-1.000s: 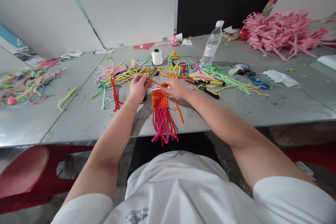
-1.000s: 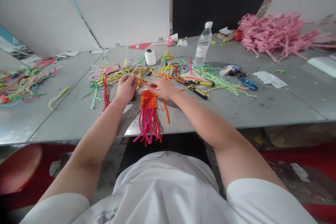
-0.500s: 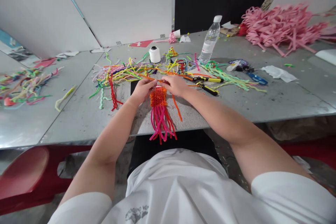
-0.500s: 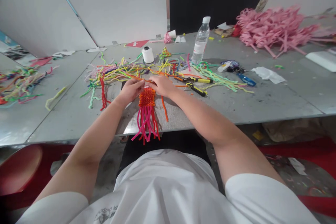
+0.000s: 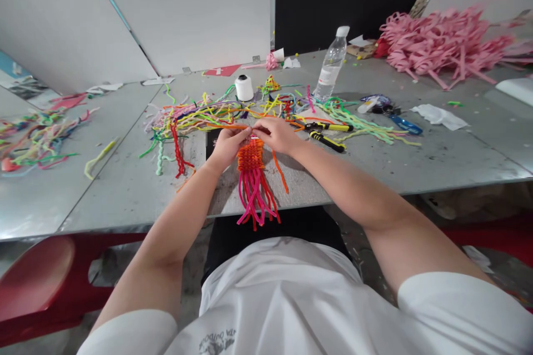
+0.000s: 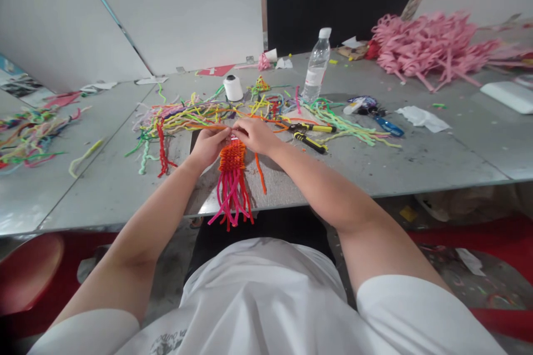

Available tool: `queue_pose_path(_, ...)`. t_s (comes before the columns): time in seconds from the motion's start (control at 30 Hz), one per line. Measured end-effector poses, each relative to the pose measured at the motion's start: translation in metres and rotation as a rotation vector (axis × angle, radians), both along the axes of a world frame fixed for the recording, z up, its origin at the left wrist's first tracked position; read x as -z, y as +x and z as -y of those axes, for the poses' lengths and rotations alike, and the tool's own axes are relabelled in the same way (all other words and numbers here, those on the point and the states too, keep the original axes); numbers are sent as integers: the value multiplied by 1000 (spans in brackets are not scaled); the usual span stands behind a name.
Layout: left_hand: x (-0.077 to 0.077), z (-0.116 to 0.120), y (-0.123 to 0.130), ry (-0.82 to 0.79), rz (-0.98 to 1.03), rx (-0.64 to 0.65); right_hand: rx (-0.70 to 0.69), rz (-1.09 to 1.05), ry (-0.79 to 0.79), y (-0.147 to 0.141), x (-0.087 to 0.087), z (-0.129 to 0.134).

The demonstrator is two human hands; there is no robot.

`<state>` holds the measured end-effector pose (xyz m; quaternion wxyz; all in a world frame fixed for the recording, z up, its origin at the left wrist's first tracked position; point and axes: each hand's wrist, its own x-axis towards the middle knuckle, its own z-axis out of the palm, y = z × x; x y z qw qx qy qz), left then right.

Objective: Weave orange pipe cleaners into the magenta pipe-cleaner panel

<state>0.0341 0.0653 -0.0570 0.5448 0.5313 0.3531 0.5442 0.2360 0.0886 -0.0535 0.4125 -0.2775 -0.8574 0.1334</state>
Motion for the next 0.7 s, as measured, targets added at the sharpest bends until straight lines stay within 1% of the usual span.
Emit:
queue_pose_path(0.27, 0, -3, -1, 136, -115, -48, -6, -29, 54, 1, 5, -6)
queue_pose_path(0.53, -1, 1, -1, 348, -383, -198, 14, -8, 65, 2, 6, -8)
queue_pose_path(0.7, 1, -1, 0, 448, -481, -281, 61, -4, 39, 1, 6, -6)
